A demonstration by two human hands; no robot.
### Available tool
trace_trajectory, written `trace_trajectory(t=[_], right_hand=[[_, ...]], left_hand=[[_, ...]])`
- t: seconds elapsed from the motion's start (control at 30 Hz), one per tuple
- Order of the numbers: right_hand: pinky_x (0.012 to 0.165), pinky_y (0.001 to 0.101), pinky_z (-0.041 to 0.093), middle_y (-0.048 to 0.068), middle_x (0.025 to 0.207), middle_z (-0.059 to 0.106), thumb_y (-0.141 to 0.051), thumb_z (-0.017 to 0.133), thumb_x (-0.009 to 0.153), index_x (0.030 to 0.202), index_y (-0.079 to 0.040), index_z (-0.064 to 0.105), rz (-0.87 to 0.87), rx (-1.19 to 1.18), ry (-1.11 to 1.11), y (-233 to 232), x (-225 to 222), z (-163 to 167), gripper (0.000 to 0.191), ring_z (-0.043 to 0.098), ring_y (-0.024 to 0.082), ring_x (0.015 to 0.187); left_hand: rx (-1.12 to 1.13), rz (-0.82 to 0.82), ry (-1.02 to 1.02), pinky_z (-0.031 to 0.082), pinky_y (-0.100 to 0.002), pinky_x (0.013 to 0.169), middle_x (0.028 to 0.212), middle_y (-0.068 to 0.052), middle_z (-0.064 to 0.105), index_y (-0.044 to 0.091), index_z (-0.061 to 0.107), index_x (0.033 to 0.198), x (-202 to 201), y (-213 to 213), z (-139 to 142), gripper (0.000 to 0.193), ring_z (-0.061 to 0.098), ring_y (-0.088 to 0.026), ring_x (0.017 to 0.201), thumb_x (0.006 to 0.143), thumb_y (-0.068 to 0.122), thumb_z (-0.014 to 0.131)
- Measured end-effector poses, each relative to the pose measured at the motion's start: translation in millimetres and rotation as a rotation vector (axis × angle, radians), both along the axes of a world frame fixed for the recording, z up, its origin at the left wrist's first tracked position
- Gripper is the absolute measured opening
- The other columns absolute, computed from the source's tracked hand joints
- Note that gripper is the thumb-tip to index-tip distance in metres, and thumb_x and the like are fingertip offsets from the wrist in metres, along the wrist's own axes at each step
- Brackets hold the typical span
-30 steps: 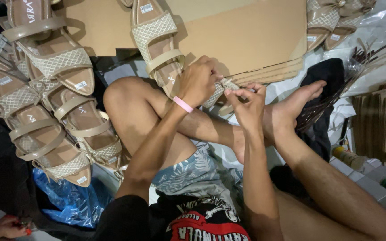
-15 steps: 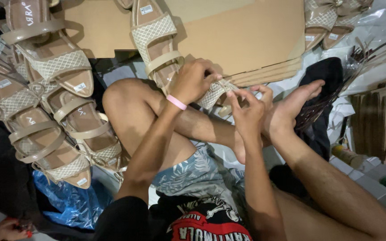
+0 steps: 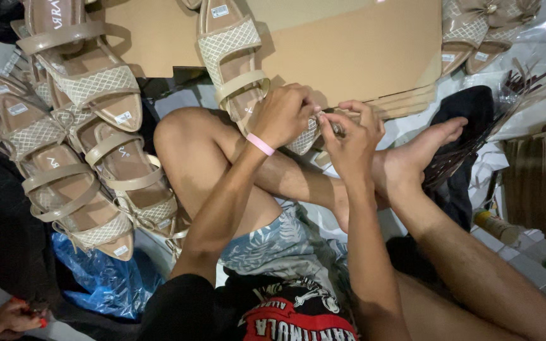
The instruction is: The person sits on the floor and assembles beige sandals by threading and tying thin straps around the heel area. They handle multiple sandals one at a time, pulling and knotting the straps to secure them.
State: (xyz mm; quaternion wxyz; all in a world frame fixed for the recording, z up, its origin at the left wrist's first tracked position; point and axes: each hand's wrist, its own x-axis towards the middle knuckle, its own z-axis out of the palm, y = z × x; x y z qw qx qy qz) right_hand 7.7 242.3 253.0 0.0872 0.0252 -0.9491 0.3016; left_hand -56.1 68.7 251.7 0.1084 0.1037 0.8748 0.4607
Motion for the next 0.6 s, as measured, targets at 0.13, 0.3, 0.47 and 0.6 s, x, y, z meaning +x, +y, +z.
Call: trace_trajectory(t=[0.13, 0.3, 0.47, 0.6], right_hand=[[0.102, 0.0481, 0.036, 0.005, 0.115, 0.065, -0.025, 0.086, 0.09, 0.098, -0.014, 0.082, -0.005, -0.01, -0.032, 3, 0, -3, 0.015, 0.058, 0.028, 0.115], [0.101, 0.0473, 0.039, 0.007, 0.113, 0.063, -0.024, 0.087, 0.089, 0.1, -0.013, 0.082, -0.032, -0.052, -0.044, 2, 3, 0, 0.016, 0.059, 0.027, 0.113], [0.105, 0.0454, 0.041, 0.012, 0.121, 0.062, -0.022, 0.086, 0.088, 0.11, -0.011, 0.081, -0.134, -0.139, -0.037, 4, 24, 5, 0.025, 0.057, 0.03, 0.118], [0.106, 0.0443, 0.042, 0.012, 0.128, 0.064, -0.021, 0.085, 0.089, 0.111, -0.011, 0.081, -0.16, -0.133, -0.043, 3, 33, 1, 0.025, 0.058, 0.03, 0.12]], left_hand=[[-0.013, 0.048, -0.001, 0.054, -0.049, 0.077, 0.093, -0.018, 0.073, 0.003, 0.074, 0.084, 4, 4, -3, 0.011, 0.069, -0.038, 0.088, 0.084, 0.014, 0.074], [-0.065, 0.027, 0.035, 0.053, -0.049, 0.078, 0.093, -0.018, 0.072, 0.001, 0.072, 0.085, 1, 5, -1, 0.015, 0.069, -0.039, 0.09, 0.084, 0.016, 0.075], [0.031, -0.023, -0.065, 0.053, -0.044, 0.071, 0.092, -0.014, 0.073, 0.006, 0.077, 0.092, -5, -12, 1, 0.022, 0.07, -0.032, 0.081, 0.086, 0.026, 0.078], [0.114, -0.039, -0.035, 0.055, -0.04, 0.07, 0.09, -0.012, 0.074, 0.008, 0.079, 0.09, -4, -8, -2, 0.023, 0.072, -0.027, 0.079, 0.081, 0.029, 0.081]])
